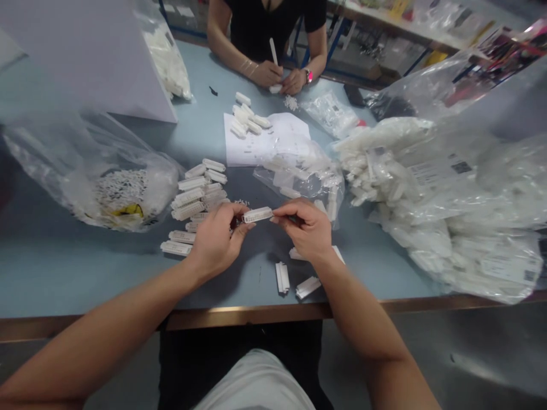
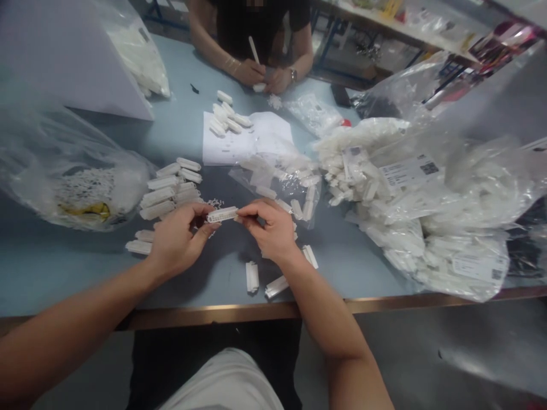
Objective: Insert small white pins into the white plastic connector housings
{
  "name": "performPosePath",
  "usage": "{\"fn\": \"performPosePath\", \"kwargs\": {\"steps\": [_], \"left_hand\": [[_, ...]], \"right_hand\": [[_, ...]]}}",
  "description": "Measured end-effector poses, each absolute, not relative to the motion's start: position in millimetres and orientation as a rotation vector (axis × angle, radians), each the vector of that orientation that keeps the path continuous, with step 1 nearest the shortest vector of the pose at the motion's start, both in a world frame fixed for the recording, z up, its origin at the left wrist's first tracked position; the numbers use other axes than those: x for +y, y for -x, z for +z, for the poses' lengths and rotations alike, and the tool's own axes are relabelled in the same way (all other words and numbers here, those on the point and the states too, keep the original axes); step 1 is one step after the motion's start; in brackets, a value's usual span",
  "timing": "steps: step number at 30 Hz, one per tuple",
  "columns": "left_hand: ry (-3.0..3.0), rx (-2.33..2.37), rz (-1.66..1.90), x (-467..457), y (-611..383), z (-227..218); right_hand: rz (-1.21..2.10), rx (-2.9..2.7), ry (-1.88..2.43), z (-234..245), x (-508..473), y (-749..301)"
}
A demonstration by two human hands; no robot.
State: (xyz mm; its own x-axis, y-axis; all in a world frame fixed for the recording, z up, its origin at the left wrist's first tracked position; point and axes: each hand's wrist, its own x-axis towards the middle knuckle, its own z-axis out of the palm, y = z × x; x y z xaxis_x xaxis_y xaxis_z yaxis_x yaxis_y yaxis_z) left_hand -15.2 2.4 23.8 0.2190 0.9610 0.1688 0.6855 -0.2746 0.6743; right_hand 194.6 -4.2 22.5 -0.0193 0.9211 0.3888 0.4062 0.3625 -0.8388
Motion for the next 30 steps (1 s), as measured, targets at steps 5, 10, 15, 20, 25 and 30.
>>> {"fn": "performPosePath", "kwargs": {"steps": [5,10,15,20,25,30], "left_hand": [[-2.106,1.479,0.820,-0.4,15.3,21.7],[-2.131,1.488,0.820,-1.7,15.2,20.7],[-2.159,1.516,0.832,-2.6,15.5,16.9],[-2.197,1.488,0.863,-3.4,16.1,14.9],[-2.241,1.450,0.871,-4.1,17.1,13.9],[-2.297,1.409,0.887,-3.5,17.7,11.8]], "right_hand": [[0.632,-1.618,1.218,20.8,-5.2,-192.7],[0.623,-1.618,1.176,19.5,-5.5,-191.8],[0.607,-1.634,1.204,20.0,-6.2,-191.5],[0.607,-1.650,1.201,20.3,-6.6,-191.4],[0.641,-1.660,1.204,20.5,-5.5,-191.9],[0.741,-1.626,1.228,19.6,-3.7,-193.1]]}}
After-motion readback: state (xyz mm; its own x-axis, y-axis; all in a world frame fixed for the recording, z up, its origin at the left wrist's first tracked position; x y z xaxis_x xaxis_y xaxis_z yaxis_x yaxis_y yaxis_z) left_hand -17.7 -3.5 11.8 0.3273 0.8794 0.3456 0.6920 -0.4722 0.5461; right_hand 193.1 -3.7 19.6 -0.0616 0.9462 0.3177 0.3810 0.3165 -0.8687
